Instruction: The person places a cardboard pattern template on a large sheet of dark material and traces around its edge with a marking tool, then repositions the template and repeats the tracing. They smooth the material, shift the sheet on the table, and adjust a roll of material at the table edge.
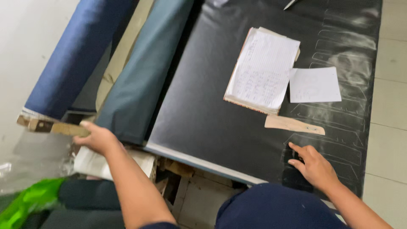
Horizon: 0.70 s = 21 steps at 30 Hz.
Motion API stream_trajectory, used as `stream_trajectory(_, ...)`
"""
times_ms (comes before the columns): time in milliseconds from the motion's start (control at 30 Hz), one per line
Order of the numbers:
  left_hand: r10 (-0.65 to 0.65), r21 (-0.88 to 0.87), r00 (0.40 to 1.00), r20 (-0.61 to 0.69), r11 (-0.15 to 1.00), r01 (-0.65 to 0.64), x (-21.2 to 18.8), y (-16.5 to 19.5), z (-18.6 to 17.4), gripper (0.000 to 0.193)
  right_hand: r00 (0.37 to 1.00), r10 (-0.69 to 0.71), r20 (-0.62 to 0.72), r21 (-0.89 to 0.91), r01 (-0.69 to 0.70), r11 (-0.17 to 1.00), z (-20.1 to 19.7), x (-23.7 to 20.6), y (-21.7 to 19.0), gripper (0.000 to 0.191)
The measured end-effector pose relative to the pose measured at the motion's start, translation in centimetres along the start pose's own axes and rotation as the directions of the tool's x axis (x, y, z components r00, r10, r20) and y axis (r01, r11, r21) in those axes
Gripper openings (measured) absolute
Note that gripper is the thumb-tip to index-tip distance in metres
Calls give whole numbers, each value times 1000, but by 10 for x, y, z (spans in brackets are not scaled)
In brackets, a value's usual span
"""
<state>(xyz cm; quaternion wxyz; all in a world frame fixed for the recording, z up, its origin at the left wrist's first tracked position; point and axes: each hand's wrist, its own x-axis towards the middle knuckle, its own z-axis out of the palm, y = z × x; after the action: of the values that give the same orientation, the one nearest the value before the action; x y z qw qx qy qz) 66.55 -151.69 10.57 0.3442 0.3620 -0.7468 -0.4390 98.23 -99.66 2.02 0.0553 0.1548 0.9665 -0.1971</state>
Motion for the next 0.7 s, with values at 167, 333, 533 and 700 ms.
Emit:
stream_trajectory(167, 681, 460, 620, 390, 439, -772, -59, -14, 8, 75, 998, 60, 20, -29, -59, 998, 1, -4, -1, 61)
stream_trajectory(333, 352, 537, 649, 674, 371, -758, -41, 8, 4, 92, 976, 151, 156, 6, -153, 988, -7, 16, 7, 48)
stream_trajectory(533, 314, 546, 712, 628, 474, -691, 20, 22, 13, 104, 976, 138, -168, 324, -78, 943, -8, 107, -2, 64)
stream_trajectory(700, 130, 567, 720, 682, 528, -632, 74, 43, 21, 98, 921, 389, -22, 356, -356, 864, -9, 175, -50, 68)
